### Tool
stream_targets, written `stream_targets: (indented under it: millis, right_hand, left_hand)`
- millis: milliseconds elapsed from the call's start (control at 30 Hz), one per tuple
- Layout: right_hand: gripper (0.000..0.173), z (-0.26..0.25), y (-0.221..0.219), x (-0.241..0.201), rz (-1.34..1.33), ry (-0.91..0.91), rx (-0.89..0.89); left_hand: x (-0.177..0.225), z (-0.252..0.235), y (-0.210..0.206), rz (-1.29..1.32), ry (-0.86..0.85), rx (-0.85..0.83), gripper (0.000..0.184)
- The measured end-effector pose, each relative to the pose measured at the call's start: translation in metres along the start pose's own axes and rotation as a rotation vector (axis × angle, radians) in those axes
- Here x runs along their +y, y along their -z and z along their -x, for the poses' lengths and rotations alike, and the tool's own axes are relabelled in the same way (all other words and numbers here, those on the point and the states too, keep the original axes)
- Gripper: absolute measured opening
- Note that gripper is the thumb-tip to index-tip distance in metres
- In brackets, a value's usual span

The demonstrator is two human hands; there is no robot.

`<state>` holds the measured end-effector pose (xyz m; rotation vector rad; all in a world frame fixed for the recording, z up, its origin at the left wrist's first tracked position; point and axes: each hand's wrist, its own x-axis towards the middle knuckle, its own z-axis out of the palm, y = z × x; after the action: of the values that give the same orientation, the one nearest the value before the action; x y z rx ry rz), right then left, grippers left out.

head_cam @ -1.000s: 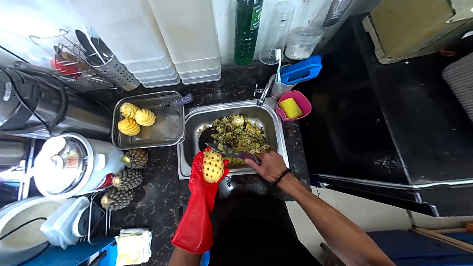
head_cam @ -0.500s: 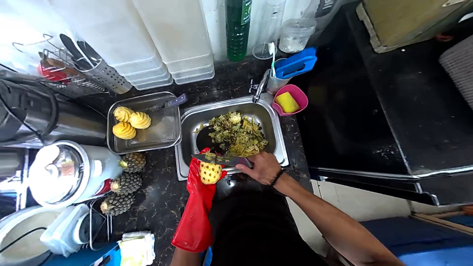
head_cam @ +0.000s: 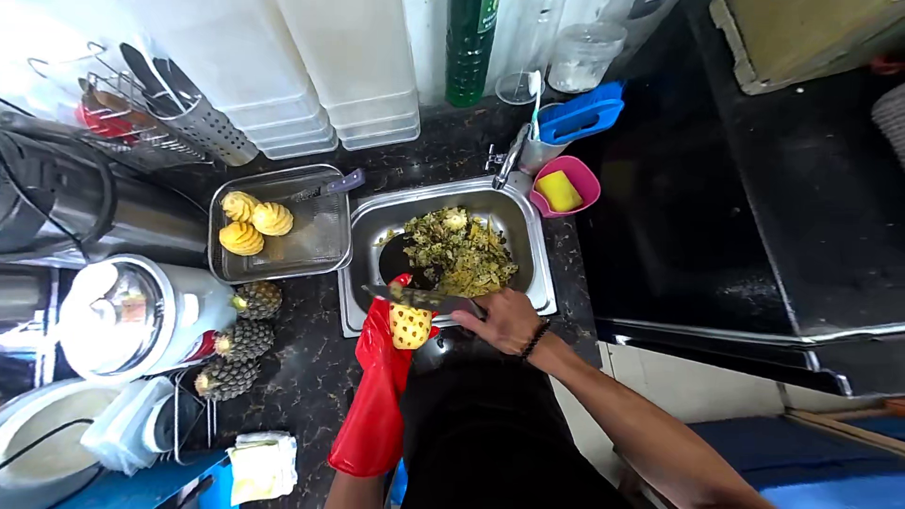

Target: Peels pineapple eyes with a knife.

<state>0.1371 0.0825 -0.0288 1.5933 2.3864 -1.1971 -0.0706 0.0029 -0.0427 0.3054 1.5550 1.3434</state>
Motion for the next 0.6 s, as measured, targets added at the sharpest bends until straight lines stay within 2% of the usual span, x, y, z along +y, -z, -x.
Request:
stream_targets:
  millis: [67, 167, 300, 333, 400, 433, 533, 600]
  right_hand:
    - [0.093, 0.005, 0.006, -0.021, 0.038, 0.039, -0.030]
    - [0.098, 0.010, 0.008, -0.040, 0.155, 0.041, -0.055]
    - [0.103, 0.005, -0.003, -0.027, 0.247, 0.015, 0.051]
    - [0.103, 0.004, -0.006, -0.019, 0.254, 0.002, 0.071]
    - [0.103, 0.005, -0.012, -0.001, 0.261, -0.037, 0.103]
    - [0.102, 0.006, -0.015, 0.008, 0.262, -0.053, 0.116]
    - [0.100, 0.010, -0.022, 0.019, 0.235, -0.102, 0.082]
    - [0.099, 0.010, -0.023, 0.011, 0.230, -0.113, 0.052]
  left_hand:
    - [0.005, 0.002, -0.006, -0.209, -0.178, -0.052, 0.039]
    - [0.060, 0.021, -0.033, -0.447, -0.128, -0.078, 0.029]
    - [0.024, 0.013, -0.016, -0.436, -0.338, -0.030, 0.034]
    - [0.019, 0.011, -0.014, -0.445, -0.325, 0.020, 0.035]
    - [0.036, 0.011, -0.017, -0.424, -0.120, 0.034, 0.036]
    - [0.033, 0.008, -0.014, -0.395, -0.106, 0.031, 0.037]
    - [-0.014, -0.011, 0.016, -0.396, -0.291, -0.029, 0.043]
    - [-0.012, -0.015, 0.013, -0.359, -0.287, -0.040, 0.044]
